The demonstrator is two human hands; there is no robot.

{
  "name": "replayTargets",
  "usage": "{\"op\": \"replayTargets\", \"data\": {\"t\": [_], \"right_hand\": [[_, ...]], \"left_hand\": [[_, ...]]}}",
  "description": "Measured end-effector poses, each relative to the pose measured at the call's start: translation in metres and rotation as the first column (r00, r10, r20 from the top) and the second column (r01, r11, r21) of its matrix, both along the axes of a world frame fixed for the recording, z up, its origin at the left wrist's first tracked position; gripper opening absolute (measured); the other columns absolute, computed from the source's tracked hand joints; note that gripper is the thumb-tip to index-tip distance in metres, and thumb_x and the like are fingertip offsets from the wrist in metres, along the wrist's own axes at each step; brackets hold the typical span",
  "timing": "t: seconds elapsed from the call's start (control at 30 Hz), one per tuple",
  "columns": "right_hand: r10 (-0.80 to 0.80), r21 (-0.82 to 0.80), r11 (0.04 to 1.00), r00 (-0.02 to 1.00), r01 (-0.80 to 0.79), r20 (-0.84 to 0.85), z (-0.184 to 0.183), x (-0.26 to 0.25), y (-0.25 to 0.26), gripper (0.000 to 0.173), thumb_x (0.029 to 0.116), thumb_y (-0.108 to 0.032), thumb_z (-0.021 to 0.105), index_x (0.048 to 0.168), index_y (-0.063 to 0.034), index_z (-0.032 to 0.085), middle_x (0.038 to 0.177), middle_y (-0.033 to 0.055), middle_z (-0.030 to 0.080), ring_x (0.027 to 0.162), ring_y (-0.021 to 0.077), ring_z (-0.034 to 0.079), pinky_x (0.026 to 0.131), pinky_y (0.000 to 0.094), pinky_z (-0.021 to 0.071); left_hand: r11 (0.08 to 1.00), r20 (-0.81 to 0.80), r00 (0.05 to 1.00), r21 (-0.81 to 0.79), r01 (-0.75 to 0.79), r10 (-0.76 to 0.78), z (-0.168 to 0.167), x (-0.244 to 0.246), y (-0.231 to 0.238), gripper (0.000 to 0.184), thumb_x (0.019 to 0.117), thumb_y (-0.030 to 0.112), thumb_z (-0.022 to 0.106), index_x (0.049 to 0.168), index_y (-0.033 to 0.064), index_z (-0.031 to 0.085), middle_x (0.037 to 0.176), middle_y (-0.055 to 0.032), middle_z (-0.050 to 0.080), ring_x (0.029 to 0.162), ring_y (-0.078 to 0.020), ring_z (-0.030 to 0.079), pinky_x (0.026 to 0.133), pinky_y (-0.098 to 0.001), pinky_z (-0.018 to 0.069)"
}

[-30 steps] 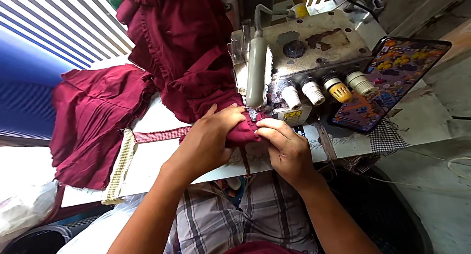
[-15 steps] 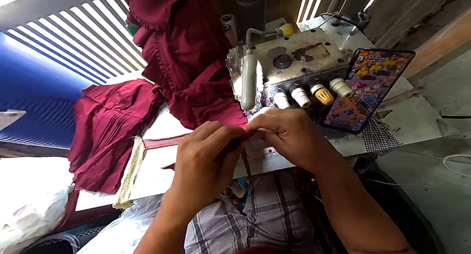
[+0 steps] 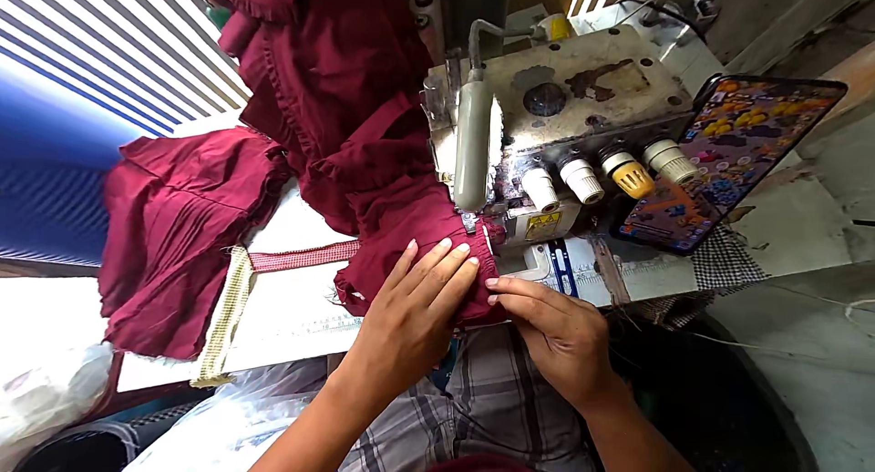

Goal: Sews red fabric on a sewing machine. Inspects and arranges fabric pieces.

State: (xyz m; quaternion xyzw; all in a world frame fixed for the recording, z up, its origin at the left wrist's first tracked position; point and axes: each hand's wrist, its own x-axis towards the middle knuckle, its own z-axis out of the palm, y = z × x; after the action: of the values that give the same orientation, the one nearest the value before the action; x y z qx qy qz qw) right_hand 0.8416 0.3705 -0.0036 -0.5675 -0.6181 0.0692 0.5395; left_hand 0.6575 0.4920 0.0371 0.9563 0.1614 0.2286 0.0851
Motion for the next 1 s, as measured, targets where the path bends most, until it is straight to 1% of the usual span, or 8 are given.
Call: {"op": "replayTargets", "data": {"t": [0.2,0.4,0.6,0.67,0.73,0.8,0.9,1.0], "right_hand": [[-0.018,0.001,1.0,0.999,0.018,0.037,0.005,0.002,0.012,0.02,0.1013,-0.002,0.058,0.102,-0.0077,0.077,0.116,0.0081,0.076,0.11,0.0129,0.072,0.093,0.0245,0.0591],[-0.071,0.002,0.997,0.994,0.071,0.079,0.006,0.001,0.028,0.022,0.1017,-0.004,0.057,0.103,-0.0091,0.078,0.116,0.0064,0.076,0.105,0.011,0.073,0.087,0.0232,0.0594],[-0.138,0.011,0.99,0.986,0.137,0.096,0.004,-0.002,0.038,0.023,0.0994,-0.001,0.057,0.104,-0.0094,0.079,0.116,0.0058,0.076,0.108,0.0114,0.072,0.089,0.0241,0.0592],[-0.139,0.019,0.99,0.986,0.138,0.092,0.002,-0.003,0.04,0.023,0.0993,-0.002,0.058,0.104,-0.0086,0.079,0.117,0.0064,0.076,0.109,0.0124,0.072,0.089,0.0248,0.0594],[-0.145,0.014,0.989,0.985,0.144,0.092,0.001,-0.003,0.042,0.02,0.0989,-0.003,0.06,0.104,-0.0086,0.079,0.118,0.0069,0.075,0.11,0.0132,0.071,0.09,0.0258,0.0594],[-0.159,-0.015,0.987,0.982,0.161,0.098,0.003,-0.002,0.042,0.017,0.0988,-0.007,0.063,0.104,-0.0104,0.079,0.12,0.0082,0.073,0.108,0.0135,0.07,0.087,0.0265,0.0594],[-0.124,-0.099,0.986,0.986,0.135,0.111,0.014,0.007,0.045,0.014,0.0988,-0.015,0.065,0.102,-0.012,0.078,0.123,0.0092,0.067,0.1,0.0112,0.068,0.08,0.0259,0.0582],[0.008,-0.158,0.987,0.992,0.011,0.123,0.033,0.02,0.047,0.016,0.0972,-0.015,0.064,0.101,-0.0142,0.079,0.12,0.0027,0.069,0.103,0.0073,0.067,0.082,0.0236,0.0581]], "left_hand": [[0.997,0.0,0.999,-0.06,0.038,-0.038,0.007,0.003,0.015,0.033,0.0986,0.015,0.054,0.125,0.0073,0.073,0.136,-0.0098,0.068,0.137,-0.0265,0.057,0.118,-0.0545,0.0398],[0.994,-0.019,0.996,-0.063,0.087,-0.089,0.017,0.01,0.042,0.031,0.0917,0.009,0.058,0.117,0.0064,0.076,0.134,-0.0092,0.069,0.134,-0.0248,0.059,0.115,-0.0531,0.0435],[0.992,-0.027,0.993,-0.064,0.11,-0.112,0.021,0.015,0.058,0.033,0.0874,0.008,0.06,0.116,0.0064,0.076,0.131,-0.0089,0.07,0.132,-0.0246,0.061,0.113,-0.0517,0.0461],[0.989,-0.078,0.993,-0.119,0.083,-0.092,0.028,0.013,0.055,0.037,0.0859,0.015,0.064,0.121,0.0078,0.075,0.135,-0.0076,0.067,0.136,-0.0237,0.057,0.116,-0.0524,0.0422],[0.987,-0.141,0.989,-0.158,0.013,-0.035,0.039,0.011,0.044,0.047,0.0868,0.035,0.069,0.129,0.0138,0.071,0.143,-0.0036,0.062,0.141,-0.0212,0.05,0.119,-0.0541,0.0382],[0.985,-0.029,0.999,-0.169,-0.018,0.013,0.043,0.009,0.033,0.039,0.0894,0.041,0.074,0.119,0.0164,0.074,0.13,-0.0013,0.066,0.128,-0.0176,0.058,0.111,-0.049,0.046],[0.99,0.197,0.98,-0.142,-0.009,0.037,0.051,0.005,0.027,0.012,0.0947,0.02,0.07,0.097,0.013,0.08,0.096,0.0002,0.072,0.098,-0.013,0.066,0.089,-0.0334,0.0534],[0.995,0.207,0.978,-0.097,0.026,-0.005,0.057,0.0,0.016,0.015,0.0981,0.018,0.067,0.096,0.0138,0.081,0.089,0.0007,0.073,0.096,-0.0137,0.068,0.097,-0.038,0.0521]]}}
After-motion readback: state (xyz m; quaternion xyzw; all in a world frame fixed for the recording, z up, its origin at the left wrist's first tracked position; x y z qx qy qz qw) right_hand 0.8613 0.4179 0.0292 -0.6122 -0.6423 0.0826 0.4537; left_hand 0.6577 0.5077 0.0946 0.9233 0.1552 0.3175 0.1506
